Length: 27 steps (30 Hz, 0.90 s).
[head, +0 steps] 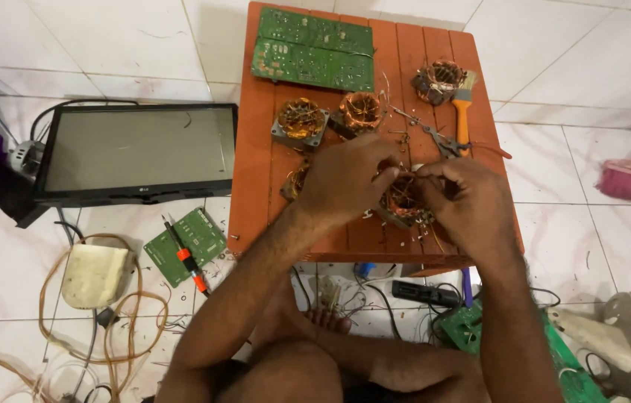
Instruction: The person sits on the floor at a low table with several copper motor stators and winds copper wire into a stator, feeding and pressing the wire into slots by hand and working the coils into place, moving between stators on the table.
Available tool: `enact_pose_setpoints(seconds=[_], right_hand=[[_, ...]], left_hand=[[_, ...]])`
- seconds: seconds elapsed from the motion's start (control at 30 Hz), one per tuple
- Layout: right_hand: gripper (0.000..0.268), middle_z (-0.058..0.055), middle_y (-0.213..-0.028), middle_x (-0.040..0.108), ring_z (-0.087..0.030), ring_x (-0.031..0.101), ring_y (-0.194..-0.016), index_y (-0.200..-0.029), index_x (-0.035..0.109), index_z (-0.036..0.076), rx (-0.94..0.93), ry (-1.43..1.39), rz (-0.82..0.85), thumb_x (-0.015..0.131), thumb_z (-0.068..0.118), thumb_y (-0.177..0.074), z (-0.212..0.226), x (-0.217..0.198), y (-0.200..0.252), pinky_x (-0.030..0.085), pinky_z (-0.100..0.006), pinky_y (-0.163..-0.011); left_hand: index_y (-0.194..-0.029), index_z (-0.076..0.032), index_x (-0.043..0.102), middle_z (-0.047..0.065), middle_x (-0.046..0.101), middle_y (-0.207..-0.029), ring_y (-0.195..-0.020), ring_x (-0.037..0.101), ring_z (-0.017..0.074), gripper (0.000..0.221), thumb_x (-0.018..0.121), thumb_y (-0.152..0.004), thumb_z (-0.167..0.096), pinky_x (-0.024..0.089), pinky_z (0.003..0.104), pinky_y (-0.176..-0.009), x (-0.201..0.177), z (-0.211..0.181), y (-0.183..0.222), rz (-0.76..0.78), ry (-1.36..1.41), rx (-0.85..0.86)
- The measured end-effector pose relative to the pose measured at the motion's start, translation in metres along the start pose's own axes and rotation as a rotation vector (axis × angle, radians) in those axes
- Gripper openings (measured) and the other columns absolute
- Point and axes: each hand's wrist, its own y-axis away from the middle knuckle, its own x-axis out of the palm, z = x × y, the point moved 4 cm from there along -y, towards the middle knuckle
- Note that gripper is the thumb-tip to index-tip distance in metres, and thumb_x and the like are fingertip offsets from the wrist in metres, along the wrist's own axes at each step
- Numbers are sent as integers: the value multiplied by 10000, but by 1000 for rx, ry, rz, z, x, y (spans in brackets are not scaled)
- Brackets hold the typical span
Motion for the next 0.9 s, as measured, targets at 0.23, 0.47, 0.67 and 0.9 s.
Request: enact_pose_setpoints(seconds=[0.23,0.47,0.67,0.9], right_hand=[[167,-124,-866,733,-385,705,-887,-1021,806,173,34,173,32,793,89,-877,13,-1,-3,556,-481,-764],[148,-153,-943,749,-416,703,-938,-1041,795,177,-51,176,11,801,147,-896,6,3,1,557,-505,-792],[233,-92,-900,728,-156,578,-643,-1117,759,-9,45,-110,34,733,-29,-887,8,3,-4,442,-265,-583],[159,-117,-819,716,-350,712,-870,-1022,814,191,32,23,-42,820,110,-885,4,8,2,565,-435,-744]], left_hand=[[-1060,-168,732,66,691,-946,-863,729,310,192,618,-954,-281,583,437,-703,8,-1,2,23,-224,-26],[-1088,-191,726,70,684,-1006,-925,721,330,241,616,-936,-341,597,467,-749,12,-5,3,-9,-210,-17],[-1099,-155,758,24,727,-1010,-894,690,211,284,611,-868,-228,519,357,-780,14,-7,3,-141,-17,87],[-885,-261,666,-45,668,-913,-939,716,237,211,535,-921,-423,596,402,-751,20,6,-6,-62,-173,-127]])
